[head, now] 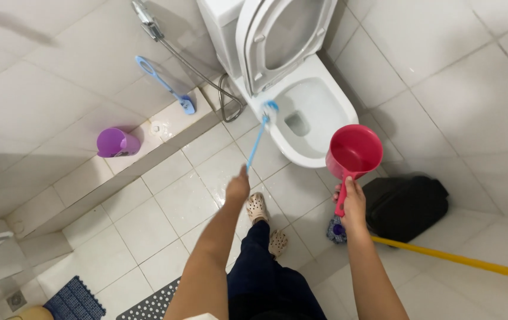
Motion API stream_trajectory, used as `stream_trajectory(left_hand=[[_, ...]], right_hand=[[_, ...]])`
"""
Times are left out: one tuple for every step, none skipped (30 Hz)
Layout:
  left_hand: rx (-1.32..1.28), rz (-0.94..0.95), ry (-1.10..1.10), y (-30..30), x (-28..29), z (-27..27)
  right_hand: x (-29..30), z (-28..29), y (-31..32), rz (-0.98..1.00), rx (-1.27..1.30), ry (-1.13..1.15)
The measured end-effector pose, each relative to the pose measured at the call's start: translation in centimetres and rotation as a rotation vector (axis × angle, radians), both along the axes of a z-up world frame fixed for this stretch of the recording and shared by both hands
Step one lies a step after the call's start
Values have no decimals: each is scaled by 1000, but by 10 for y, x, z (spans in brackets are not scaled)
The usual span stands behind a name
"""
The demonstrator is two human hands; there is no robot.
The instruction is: The person cleans a toilet bowl using a blue toilet brush and a pink plastic scoop. They scrub the inside of the bowl, rinse the brush, and then use a white scrubbing brush to clean the toilet seat and rim. The person repeatedly fills the pink scoop with water from a sink to rinse the brushes and flush the toilet.
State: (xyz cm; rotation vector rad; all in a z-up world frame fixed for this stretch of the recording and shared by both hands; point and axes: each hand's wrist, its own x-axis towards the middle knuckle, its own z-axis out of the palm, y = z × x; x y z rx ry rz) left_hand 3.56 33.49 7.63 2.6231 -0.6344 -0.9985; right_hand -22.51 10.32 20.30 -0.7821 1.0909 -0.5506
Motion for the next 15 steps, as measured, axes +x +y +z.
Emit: stream_trajectory(left_hand=[[-1,9,-4,15,-26,-2],[-7,14,52,27,-49,-4],[-13,18,107,39,-73,-6],[-16,14,104,42,-76,-3],[-15,6,137,44,-78,0],[-11,-2,171,48,-82,2],[-11,-5,170,45,-70,15],[7,27,194,42,-59,27],[25,59,219,39,-47,39],[19,59,217,31,-37,36],[1,129,206,23,-26,33],[-15,197,198,17,-16,32],[-19,194,197,14,-16,29],[-28,241,204,13,-20,26],[-37,288,211,12,-24,24]], right_hand=[[6,5,-2,9,-1,-4],[12,12,-5,24,-13,48],[18,18,-8,40,-25,100],[22,19,-12,36,-28,97],[27,20,-16,31,-24,86],[31,21,-19,27,-16,76],[36,23,-24,23,-17,75],[42,25,-30,17,-24,77],[47,27,-34,11,-31,79],[55,35,-37,11,-37,77],[62,43,-40,16,-47,106],[69,51,-40,18,-54,138],[73,55,-44,15,-57,137],[75,57,-47,32,-78,96],[77,60,-50,50,-98,54]])
